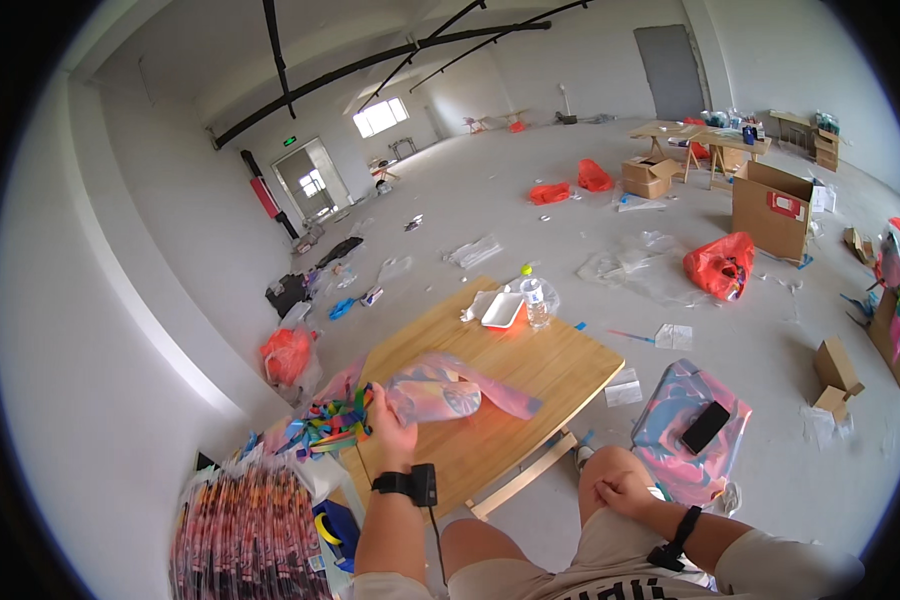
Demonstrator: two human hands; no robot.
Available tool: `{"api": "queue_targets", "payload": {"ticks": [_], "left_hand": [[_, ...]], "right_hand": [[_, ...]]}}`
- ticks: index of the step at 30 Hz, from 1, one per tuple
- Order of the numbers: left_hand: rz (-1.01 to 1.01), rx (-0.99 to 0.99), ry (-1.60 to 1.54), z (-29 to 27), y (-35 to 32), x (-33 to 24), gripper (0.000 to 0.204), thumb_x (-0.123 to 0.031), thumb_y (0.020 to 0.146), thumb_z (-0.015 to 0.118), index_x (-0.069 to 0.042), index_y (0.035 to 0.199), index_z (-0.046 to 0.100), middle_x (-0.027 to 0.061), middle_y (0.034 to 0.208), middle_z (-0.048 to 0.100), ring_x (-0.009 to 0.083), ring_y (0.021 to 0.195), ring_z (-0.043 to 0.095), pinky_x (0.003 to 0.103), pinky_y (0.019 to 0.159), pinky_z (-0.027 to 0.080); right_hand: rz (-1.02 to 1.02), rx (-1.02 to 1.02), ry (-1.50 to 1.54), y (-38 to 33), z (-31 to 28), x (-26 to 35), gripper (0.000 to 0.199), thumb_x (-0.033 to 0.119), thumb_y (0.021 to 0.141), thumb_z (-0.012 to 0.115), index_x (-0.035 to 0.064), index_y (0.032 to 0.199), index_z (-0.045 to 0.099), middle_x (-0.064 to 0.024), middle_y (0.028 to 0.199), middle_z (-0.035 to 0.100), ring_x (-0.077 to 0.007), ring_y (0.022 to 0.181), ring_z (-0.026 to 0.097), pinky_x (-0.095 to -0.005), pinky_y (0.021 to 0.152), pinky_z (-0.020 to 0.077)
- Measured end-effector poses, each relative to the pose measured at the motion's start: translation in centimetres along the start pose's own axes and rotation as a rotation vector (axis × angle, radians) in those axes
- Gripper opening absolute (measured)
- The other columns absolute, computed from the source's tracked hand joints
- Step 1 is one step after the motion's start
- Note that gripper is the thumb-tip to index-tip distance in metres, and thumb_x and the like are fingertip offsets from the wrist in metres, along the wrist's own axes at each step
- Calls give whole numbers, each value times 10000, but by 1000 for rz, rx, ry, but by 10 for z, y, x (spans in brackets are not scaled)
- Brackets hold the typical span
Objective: The person is assembling a toy kite by unrolling the plastic film, inserting structural rods, and attaching strings.
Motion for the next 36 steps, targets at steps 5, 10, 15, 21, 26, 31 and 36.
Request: {"api": "queue_targets", "payload": {"ticks": [5,10,15,21,26,31,36], "left_hand": [[34,-40,95,12,18,-23,272,-356,1037,511,-103,1002,605,15,926,678,163,851,658,327,774,540],[73,-29,240,65,1,-32,285,-325,1023,530,-59,1034,631,37,935,682,159,860,662,314,762,538],[158,215,612,169,-81,-59,248,-228,965,590,6,963,673,36,741,646,120,629,627,276,549,496],[382,1059,1073,202,-229,-38,89,-67,740,775,-95,734,691,206,1271,601,454,1260,519,501,1038,415],[642,1416,1427,239,-313,-7,259,-290,903,679,-41,966,712,105,965,643,264,926,637,417,870,488],[293,1512,1394,195,-337,34,315,-336,822,728,-68,984,700,144,1142,617,375,1218,517,513,1111,324],[105,1294,1386,158,-298,5,172,-186,894,654,-72,768,684,29,802,666,277,819,677,372,719,524]], "right_hand": [[-75,65,-204,-8,5,45,195,155,985,548,30,991,697,-76,800,700,-166,700,671,-304,659,528],[-337,47,-360,-8,10,62,198,195,975,558,64,1000,705,-81,828,714,-193,735,684,-333,680,527],[-6,269,-138,14,25,46,335,318,1035,479,96,1208,660,-103,1058,718,-208,920,685,-349,780,531],[65,586,1007,44,41,172,879,727,946,326,58,1516,326,-139,1462,479,-306,1331,475,-504,1075,397],[237,440,1316,50,29,204,887,764,906,392,94,1486,384,-150,1406,534,-297,1273,542,-480,1001,476],[395,343,1076,60,26,165,460,383,967,613,79,1306,552,-100,1191,660,-212,1001,684,-350,729,594],[195,317,1003,64,27,173,327,200,982,615,69,1279,582,-75,1208,655,-201,1071,651,-393,900,549]]}}
Point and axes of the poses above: each hand's wrist, its own y-axis towards the middle knuckle, its own z-axis out of the palm, x = y × z, the point moved 6 cm from there along y, towards the middle knuckle
